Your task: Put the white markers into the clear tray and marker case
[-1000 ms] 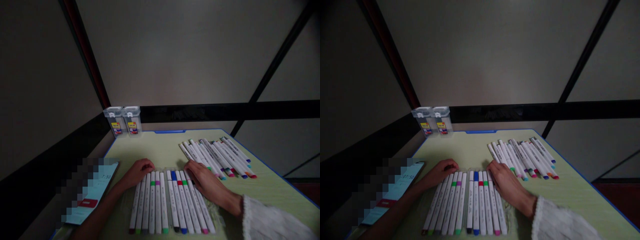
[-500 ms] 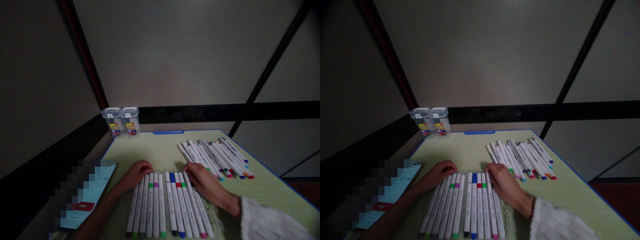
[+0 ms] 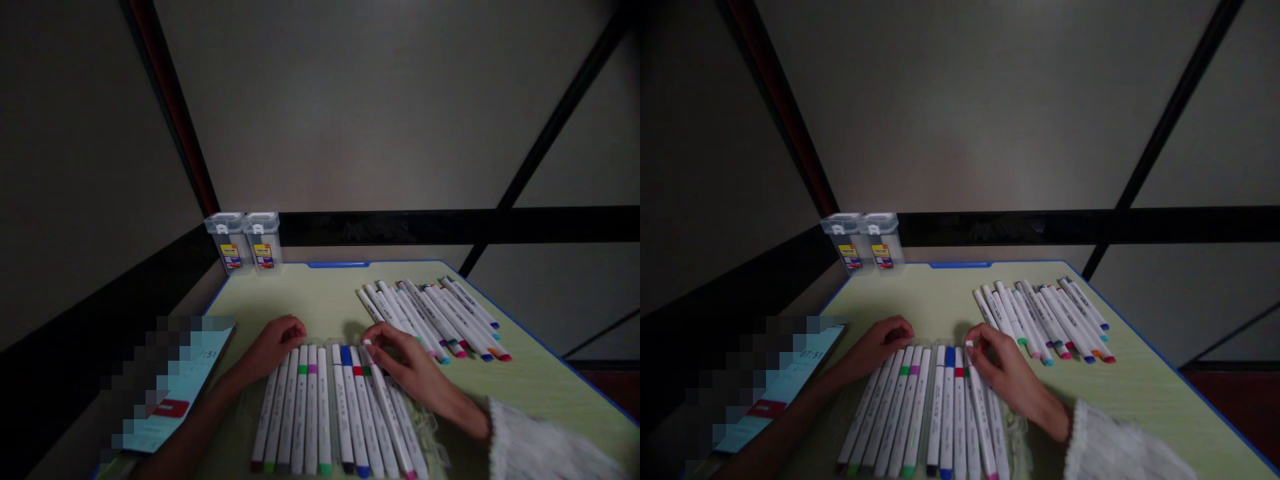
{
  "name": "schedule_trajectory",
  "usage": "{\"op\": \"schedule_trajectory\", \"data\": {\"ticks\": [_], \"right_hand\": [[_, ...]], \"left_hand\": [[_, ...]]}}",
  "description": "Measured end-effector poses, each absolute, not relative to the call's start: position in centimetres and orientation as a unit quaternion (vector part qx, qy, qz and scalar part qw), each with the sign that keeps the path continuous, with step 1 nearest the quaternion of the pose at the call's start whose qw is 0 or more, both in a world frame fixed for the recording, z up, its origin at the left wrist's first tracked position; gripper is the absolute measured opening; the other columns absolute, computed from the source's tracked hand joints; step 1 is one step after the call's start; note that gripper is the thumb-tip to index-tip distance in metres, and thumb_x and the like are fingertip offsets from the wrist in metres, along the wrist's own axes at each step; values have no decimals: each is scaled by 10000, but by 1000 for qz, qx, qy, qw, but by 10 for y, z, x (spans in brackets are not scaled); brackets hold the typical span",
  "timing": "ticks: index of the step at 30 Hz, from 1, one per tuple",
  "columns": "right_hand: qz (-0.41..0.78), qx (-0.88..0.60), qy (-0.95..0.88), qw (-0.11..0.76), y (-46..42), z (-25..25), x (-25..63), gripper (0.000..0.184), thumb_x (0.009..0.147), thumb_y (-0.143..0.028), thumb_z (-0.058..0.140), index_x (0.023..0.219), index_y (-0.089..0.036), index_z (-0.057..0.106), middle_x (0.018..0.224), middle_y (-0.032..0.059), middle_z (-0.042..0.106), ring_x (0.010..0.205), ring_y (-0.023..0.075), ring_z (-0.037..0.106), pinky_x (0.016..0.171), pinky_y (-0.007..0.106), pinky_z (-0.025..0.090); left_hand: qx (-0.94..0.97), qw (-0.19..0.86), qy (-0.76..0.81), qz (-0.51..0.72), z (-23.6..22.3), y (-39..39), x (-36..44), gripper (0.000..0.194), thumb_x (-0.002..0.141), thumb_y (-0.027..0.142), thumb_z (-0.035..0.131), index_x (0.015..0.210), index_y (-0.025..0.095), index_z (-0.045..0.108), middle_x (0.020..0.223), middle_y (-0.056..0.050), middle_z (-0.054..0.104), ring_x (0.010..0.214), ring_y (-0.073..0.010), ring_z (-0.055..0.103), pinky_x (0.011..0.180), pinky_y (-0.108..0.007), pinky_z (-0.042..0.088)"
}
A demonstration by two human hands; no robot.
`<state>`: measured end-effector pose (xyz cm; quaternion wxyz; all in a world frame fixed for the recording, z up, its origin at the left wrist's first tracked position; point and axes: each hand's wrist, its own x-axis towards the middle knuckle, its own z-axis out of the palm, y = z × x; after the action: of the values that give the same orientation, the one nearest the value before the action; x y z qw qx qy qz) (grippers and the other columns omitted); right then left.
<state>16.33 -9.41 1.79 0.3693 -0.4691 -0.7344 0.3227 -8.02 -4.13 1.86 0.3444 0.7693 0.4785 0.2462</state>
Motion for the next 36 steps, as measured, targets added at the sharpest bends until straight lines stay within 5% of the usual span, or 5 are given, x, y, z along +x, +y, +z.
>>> {"op": "schedule_trajectory", "data": {"ticks": [11,36], "right_hand": [[328,-478,-724,374,-94,14,161,152,833,-300,436,842,-173,519,703,6,538,646,148,517,559,245,406],[269,-472,-763,349,-97,18,159,109,848,-226,395,848,-181,494,711,13,526,616,146,495,564,270,388]], "left_hand": [[792,346,423,272,19,-42,-82,264,652,40,359,632,126,607,779,-35,525,760,-128,516,673,-227,390],[814,326,399,267,23,-49,-81,223,706,93,384,669,137,600,888,-42,508,829,-145,507,756,-264,399]]}}
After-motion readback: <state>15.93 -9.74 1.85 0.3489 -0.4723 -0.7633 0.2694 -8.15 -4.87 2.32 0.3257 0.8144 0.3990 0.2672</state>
